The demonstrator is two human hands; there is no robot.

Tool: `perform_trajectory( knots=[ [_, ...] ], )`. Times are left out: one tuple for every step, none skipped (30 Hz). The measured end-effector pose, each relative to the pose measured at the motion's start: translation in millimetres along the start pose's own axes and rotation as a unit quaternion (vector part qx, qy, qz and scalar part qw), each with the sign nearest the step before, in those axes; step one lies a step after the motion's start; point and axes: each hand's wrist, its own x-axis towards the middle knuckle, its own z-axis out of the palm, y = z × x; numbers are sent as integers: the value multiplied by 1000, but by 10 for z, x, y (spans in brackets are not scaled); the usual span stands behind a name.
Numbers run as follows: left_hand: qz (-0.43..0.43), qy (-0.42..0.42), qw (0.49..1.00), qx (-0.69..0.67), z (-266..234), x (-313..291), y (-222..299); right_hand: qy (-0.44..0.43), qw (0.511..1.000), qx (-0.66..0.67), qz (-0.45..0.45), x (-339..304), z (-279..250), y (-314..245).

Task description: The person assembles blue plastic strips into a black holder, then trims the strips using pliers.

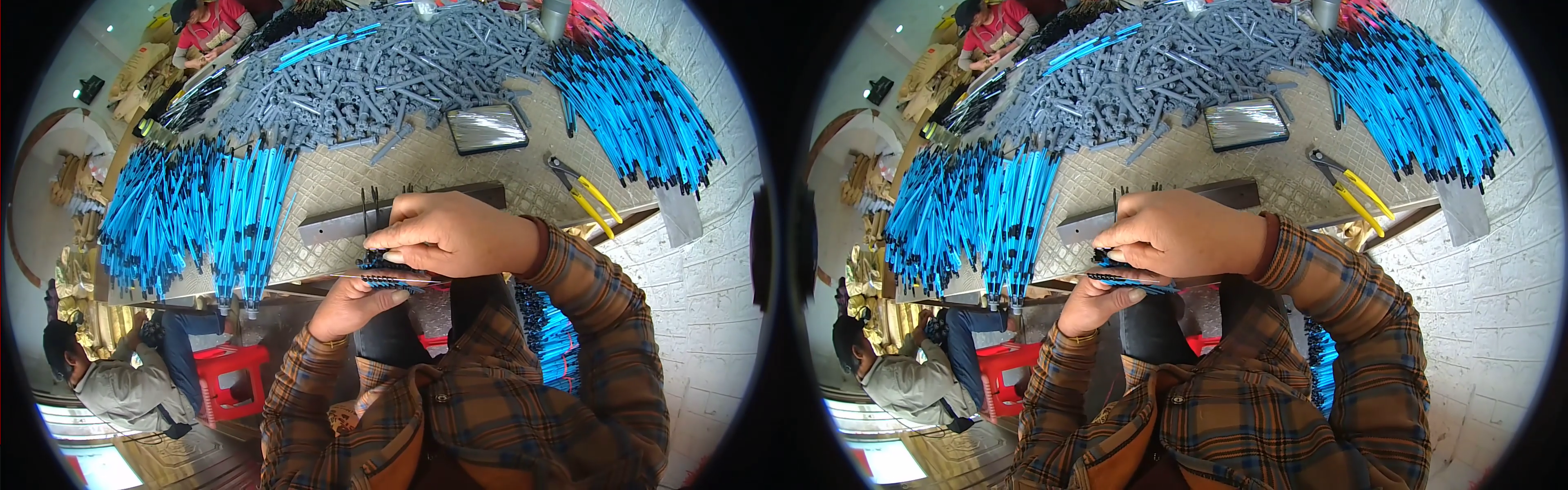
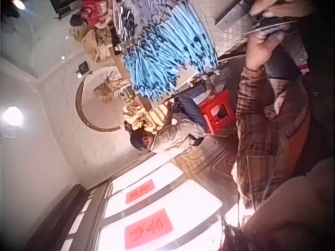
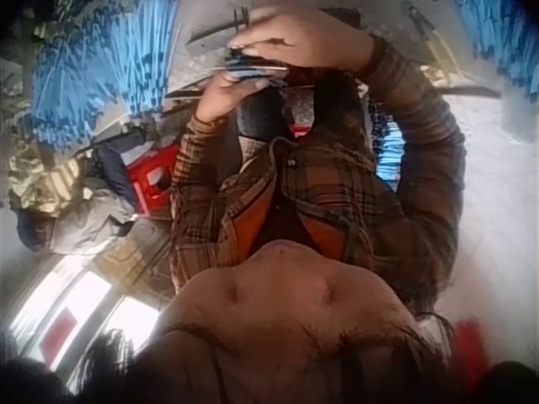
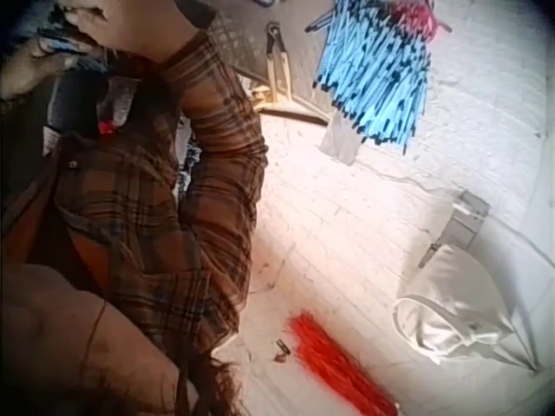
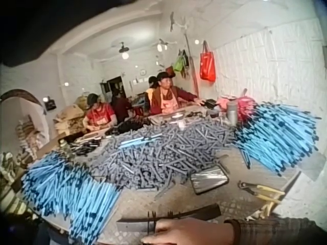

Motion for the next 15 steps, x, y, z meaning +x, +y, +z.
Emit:
perform_trajectory(
  knots=[
    [0, 0, 1000, 0, -4, 0, -5, 0, 1000, 4, -10, 5, -1, 9],
    [4, -2, 1000, 0, -11, -1, -17, -1, 1000, 9, -21, 9, 1, 17],
    [7, -3, 1000, 0, -18, -2, -28, -1, 999, 13, -31, 12, 6, 24],
    [11, -5, 1000, 1, -24, -4, -34, -1, 999, 14, -31, 14, 18, 39],
    [11, -5, 1000, 0, -28, -5, -34, 7, 999, 22, -37, 16, 37, 59],
    [8, -6, 1000, 1, -33, -4, -32, 16, 999, 29, -43, 17, 55, 78],
    [6, -7, 1000, 1, -42, 0, -34, 24, 998, 37, -49, 25, 65, 84],
    [4, -9, 1000, 1, -49, 4, -35, 24, 998, 38, -49, 30, 67, 68],
    [3, -8, 1000, 0, -52, 10, -34, 24, 998, 43, -28, 28, 67, 38],
    [7, -13, 1000, 9, -51, 17, -28, 24, 999, 48, -7, 30, 62, 1],
    [12, -18, 1000, 17, -50, 23, -21, 24, 998, 52, 15, 32, 61, -16],
    [16, -23, 999, 26, -46, 26, -12, 24, 998, 53, 15, 33, 59, -16],
    [16, -23, 999, 26, -43, 24, -2, 27, 999, 47, 3, 34, 56, -14],
    [9, -24, 999, 28, -41, 22, 8, 31, 999, 41, -9, 36, 53, -12],
    [2, -25, 999, 30, -40, 20, 17, 35, 999, 35, -21, 35, 51, -12]
  ],
)
